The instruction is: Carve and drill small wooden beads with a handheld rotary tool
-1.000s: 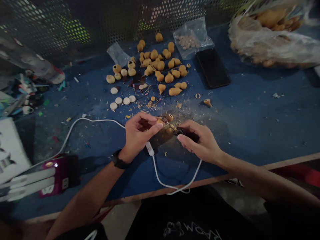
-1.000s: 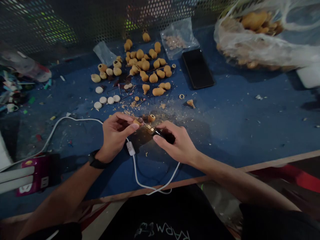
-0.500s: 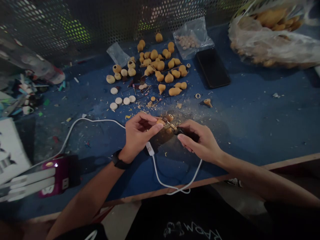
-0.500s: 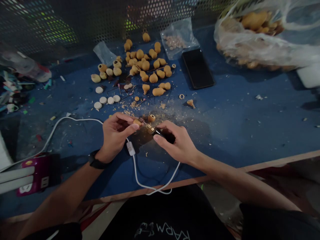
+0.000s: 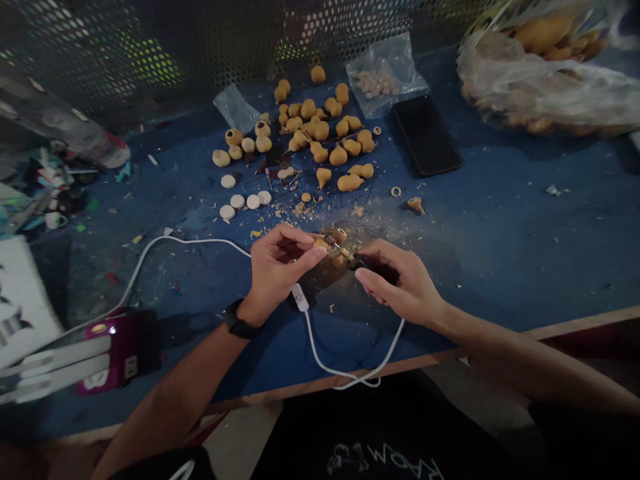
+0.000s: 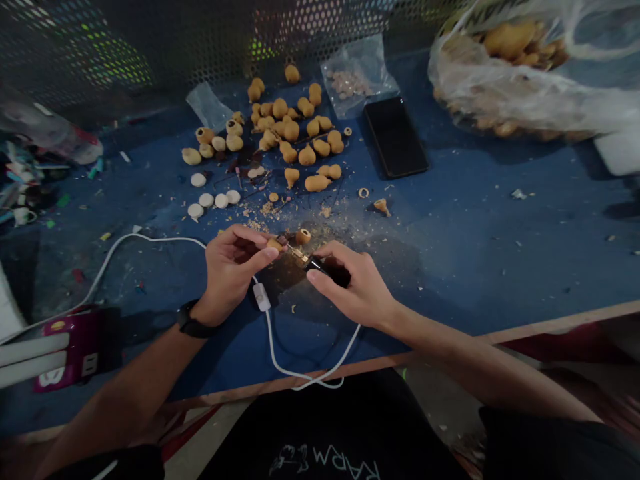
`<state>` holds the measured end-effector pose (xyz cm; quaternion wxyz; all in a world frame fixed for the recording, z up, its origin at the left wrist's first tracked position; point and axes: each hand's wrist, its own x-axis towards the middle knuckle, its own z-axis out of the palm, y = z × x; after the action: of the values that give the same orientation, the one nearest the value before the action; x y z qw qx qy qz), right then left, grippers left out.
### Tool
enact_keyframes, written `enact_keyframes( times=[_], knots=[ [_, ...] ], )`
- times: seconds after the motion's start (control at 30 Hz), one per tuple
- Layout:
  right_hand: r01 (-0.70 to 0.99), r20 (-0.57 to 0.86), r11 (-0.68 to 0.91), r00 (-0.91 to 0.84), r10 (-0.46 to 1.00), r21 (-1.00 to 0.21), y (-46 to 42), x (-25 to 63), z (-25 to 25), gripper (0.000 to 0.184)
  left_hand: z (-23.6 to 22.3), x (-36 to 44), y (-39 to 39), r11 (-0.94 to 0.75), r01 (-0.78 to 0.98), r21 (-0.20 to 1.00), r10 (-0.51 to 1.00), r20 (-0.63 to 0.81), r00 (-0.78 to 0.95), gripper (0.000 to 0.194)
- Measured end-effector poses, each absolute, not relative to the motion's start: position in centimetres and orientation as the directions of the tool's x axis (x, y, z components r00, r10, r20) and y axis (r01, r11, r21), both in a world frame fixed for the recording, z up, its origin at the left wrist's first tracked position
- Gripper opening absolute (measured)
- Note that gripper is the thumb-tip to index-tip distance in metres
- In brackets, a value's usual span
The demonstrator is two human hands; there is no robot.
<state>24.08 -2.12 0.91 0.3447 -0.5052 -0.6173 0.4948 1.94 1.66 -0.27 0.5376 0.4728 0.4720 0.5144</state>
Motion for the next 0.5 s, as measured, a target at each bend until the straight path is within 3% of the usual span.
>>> enact_keyframes(
  times=[0.5],
  knots=[
    [0.241,-0.092,-0.034,-0.235,0.968,-0.97,-2.14,24.07,0.79,0.022,-0.57,1.82,1.77,0.001,-0.126,0.992,1.0,0.003,0.03,0.031]
  ],
)
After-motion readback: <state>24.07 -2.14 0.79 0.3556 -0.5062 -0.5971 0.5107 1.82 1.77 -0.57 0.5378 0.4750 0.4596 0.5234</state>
